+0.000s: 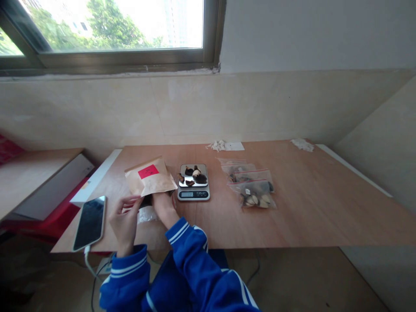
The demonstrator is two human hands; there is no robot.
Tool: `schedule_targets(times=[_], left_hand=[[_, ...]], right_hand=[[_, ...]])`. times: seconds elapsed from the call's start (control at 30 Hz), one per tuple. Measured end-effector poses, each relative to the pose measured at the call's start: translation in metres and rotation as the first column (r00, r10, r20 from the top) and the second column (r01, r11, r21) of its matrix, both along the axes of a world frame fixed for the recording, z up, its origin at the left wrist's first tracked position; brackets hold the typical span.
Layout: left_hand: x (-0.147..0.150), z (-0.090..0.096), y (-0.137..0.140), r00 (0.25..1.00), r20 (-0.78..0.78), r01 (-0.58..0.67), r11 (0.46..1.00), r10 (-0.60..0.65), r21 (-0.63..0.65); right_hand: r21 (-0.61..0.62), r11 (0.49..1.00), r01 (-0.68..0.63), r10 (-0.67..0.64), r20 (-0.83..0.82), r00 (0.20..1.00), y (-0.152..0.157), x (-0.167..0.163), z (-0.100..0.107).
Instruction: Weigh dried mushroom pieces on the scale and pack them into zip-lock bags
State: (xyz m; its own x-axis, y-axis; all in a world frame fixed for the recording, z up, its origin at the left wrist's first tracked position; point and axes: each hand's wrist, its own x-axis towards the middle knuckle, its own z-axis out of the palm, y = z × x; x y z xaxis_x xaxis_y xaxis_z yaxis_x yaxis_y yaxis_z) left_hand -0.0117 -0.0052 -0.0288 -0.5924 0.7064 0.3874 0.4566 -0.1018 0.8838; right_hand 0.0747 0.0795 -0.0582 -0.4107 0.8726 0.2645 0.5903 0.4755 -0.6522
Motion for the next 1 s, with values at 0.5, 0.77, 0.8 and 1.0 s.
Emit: schedule_targets(times=[0.5,0.77,0.8,1.0], left_hand=[[-0.005,0.005,-0.001,0.999,-0.012,-0.036,0.999,0.037,0.009],[-0.005,0.001,0.000,1.000,-0.001,-0.017,1.000,0.016,-0.006],[-0.006,0.001,0.000,1.000,0.004,-0.018,1.000,0.018,-0.011],[-0.007,-0.001,0.000,1.000,-0.004,-0.025,0.999,0.025,-0.028]], right_hand=[[-0.128,0.990,0.060,-0.119,-0.528,0.841,-0.066,0.069,0.038],[-0.250,0.936,0.248,-0.350,-0.589,0.729,-0.014,0.137,0.017],[-0.242,0.932,0.269,-0.361,-0.573,0.736,-0.005,0.142,0.014],[-0.174,0.942,0.287,-0.336,-0.482,0.809,0.037,0.147,0.016]])
